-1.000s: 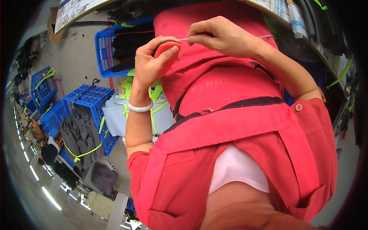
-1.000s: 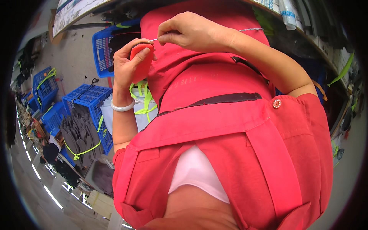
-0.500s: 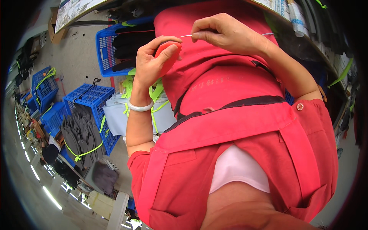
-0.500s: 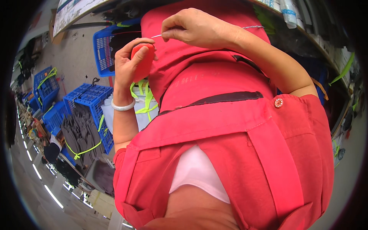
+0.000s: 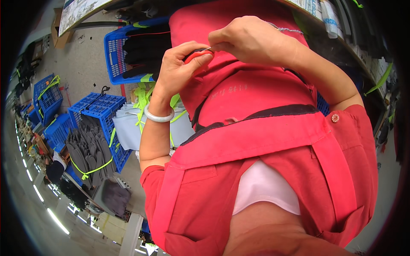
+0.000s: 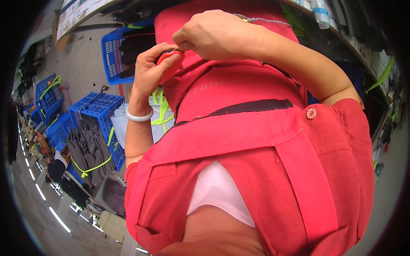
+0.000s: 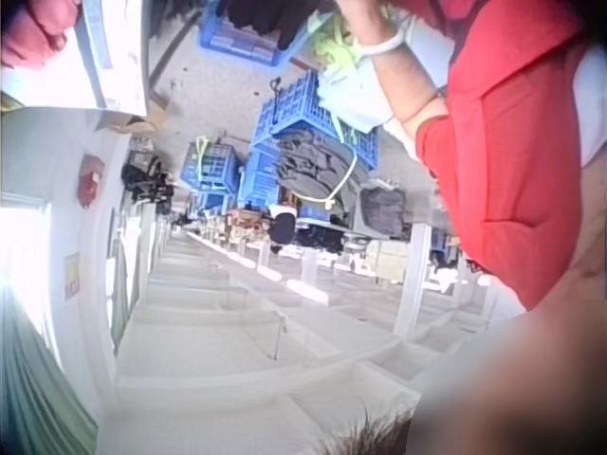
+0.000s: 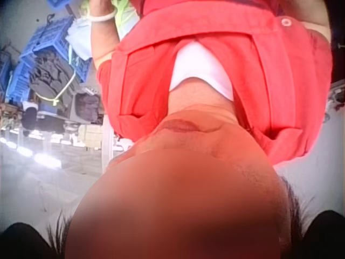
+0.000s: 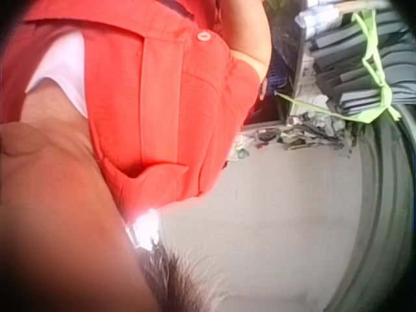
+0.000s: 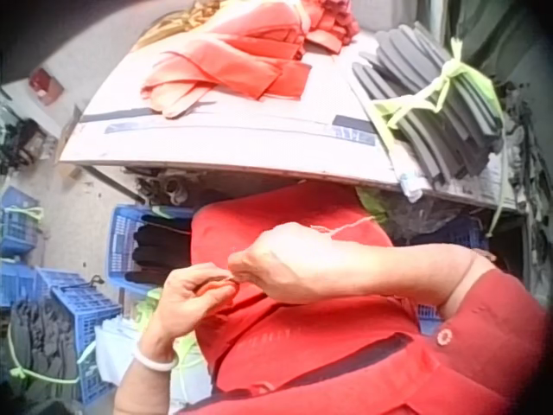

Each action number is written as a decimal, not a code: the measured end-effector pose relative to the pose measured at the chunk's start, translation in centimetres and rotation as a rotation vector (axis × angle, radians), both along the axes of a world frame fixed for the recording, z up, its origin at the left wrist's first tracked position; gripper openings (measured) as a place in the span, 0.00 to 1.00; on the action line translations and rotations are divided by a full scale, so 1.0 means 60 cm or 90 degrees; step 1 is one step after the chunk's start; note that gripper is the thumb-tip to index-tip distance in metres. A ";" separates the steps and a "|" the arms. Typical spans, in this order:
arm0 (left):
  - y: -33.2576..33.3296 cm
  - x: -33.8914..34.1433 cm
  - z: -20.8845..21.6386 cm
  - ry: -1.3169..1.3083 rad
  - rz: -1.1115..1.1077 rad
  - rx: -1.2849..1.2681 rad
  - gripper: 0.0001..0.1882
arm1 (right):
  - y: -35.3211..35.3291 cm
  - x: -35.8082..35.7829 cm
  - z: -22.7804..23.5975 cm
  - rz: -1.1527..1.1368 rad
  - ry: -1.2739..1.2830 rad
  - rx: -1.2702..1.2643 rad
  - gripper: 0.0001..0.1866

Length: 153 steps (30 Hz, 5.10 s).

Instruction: Manually aligning and stitching padded strap components at a factory workstation.

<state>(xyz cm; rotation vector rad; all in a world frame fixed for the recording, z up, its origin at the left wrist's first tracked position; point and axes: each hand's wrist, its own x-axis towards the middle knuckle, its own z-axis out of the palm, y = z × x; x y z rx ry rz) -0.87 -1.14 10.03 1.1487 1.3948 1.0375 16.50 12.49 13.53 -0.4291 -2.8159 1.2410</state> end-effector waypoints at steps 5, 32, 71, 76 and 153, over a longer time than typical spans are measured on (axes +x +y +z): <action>0.002 -0.001 -0.001 -0.057 0.032 -0.007 0.06 | -0.017 -0.002 -0.047 -0.096 0.063 -0.442 0.12; 0.014 -0.007 -0.003 -0.129 0.070 -0.021 0.12 | 0.052 -0.012 -0.105 -0.031 0.228 -0.146 0.12; 0.007 -0.142 -0.078 -0.246 0.219 -0.285 0.16 | 0.187 -0.121 -0.097 -0.317 0.144 -0.535 0.25; 0.050 -0.203 -0.115 -0.447 0.468 -0.024 0.17 | -0.029 -0.125 -0.122 0.059 -0.128 -0.394 0.23; 0.052 -0.062 -0.207 -0.859 0.376 0.088 0.23 | -0.014 -0.138 -0.161 -0.329 0.062 -0.331 0.12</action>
